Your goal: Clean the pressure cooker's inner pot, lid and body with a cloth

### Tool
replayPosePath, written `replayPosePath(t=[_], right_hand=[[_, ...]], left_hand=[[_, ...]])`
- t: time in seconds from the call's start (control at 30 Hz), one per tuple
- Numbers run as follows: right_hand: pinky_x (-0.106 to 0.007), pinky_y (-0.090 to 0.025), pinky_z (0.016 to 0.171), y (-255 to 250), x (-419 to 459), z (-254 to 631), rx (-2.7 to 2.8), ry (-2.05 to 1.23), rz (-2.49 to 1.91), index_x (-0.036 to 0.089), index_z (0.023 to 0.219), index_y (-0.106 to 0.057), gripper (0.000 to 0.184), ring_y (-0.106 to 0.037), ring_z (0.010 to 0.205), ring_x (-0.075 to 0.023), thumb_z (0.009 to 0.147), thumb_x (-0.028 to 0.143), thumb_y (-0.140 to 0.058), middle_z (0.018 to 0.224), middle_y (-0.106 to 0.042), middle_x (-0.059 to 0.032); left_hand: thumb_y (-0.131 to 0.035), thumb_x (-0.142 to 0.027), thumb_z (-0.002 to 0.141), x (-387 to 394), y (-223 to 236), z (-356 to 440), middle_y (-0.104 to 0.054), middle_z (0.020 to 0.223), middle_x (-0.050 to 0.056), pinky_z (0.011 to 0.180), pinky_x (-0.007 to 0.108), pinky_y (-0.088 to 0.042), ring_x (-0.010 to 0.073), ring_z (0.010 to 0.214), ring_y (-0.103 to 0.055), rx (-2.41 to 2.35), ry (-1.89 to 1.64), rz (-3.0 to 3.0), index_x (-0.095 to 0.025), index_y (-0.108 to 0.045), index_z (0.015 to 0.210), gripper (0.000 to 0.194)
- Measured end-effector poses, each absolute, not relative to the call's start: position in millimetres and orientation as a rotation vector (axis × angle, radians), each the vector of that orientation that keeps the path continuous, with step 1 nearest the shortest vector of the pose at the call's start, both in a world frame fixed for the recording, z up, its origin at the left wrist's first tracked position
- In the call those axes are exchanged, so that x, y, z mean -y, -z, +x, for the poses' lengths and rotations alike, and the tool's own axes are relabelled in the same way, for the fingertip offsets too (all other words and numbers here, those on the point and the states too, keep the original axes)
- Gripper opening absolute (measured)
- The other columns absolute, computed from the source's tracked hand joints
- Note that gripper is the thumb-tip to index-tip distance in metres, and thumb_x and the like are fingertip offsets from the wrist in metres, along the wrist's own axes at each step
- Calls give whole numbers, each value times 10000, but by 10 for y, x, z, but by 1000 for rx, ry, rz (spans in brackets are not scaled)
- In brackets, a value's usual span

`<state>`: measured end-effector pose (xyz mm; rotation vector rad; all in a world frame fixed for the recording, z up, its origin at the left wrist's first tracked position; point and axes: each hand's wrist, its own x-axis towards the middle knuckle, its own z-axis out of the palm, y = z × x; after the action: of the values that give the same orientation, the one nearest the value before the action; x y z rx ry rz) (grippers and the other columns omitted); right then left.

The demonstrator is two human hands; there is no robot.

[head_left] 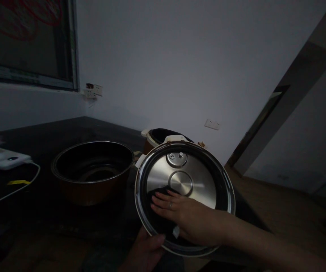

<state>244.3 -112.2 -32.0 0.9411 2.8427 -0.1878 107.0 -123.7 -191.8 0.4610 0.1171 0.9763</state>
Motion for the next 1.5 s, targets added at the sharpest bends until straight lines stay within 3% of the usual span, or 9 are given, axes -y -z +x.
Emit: replayPosePath(t=[0.2,0.4,0.5,0.63,0.77,1.1,1.27,1.5], right_hand=[[-265,-254,1144,150,1437,2609,-2775,269,1050,168,1428,-376,714,-314,1379,-90,745,-33,-422,1472,-411,-27],[-210,-443,1004,129,1657,2840,-2742,-74,1248,265,1317,-537,679,-552,1207,-97,702,-14,-465,1334,-575,27],[-297,-478,995,236,1710,2899,-2685,-270,1333,239,1237,-613,574,-615,1135,-166,704,43,-529,1269,-629,-23],[-428,-510,966,352,1690,2954,-2622,-752,1348,107,1142,-671,425,-637,1098,-269,741,82,-532,1188,-660,-145],[-444,-556,894,354,1526,3055,-2422,-1120,1410,-9,1150,-641,441,-647,1069,-312,751,18,-455,1170,-648,-227],[-465,-474,977,344,887,2861,-2160,-1321,1528,-118,1247,-520,457,-555,1194,-349,837,-3,-355,1254,-553,-323],[-457,-417,1039,257,717,2775,-2259,-1294,1480,-102,1317,-452,470,-470,1278,-345,873,28,-365,1349,-486,-289],[-466,-456,995,243,1014,2741,-2029,-1303,1523,-124,1216,-549,447,-580,1160,-358,824,36,-406,1221,-580,-312]], left_hand=[[-757,-200,668,1257,1879,1075,-706,1126,91,1058,484,-371,332,1169,-574,-118,-991,400,-214,-561,1303,665],[-721,-188,675,1270,1853,1072,-698,1147,87,1064,463,-375,321,1177,-571,-125,-989,404,-200,-554,1311,658],[-718,-192,669,1261,1875,1066,-709,1121,85,1058,471,-383,326,1163,-581,-120,-975,399,-193,-557,1308,659],[-726,-187,663,1255,1897,1045,-716,1106,79,1054,472,-392,329,1162,-581,-125,-966,404,-197,-561,1303,661],[-733,-183,675,1258,1906,1031,-716,1108,73,1056,463,-395,324,1167,-579,-140,-977,428,-214,-578,1288,633],[-757,-203,660,1258,1896,1024,-701,1144,80,1057,471,-387,328,1153,-587,-179,-962,442,-217,-591,1274,636],[-755,-228,657,1246,1892,1035,-719,1101,78,1061,474,-384,337,1172,-572,-127,-959,433,-200,-594,1272,636],[-733,-253,682,1256,1850,1036,-710,1123,84,1062,470,-382,342,1204,-543,-119,-979,429,-193,-580,1290,630]])
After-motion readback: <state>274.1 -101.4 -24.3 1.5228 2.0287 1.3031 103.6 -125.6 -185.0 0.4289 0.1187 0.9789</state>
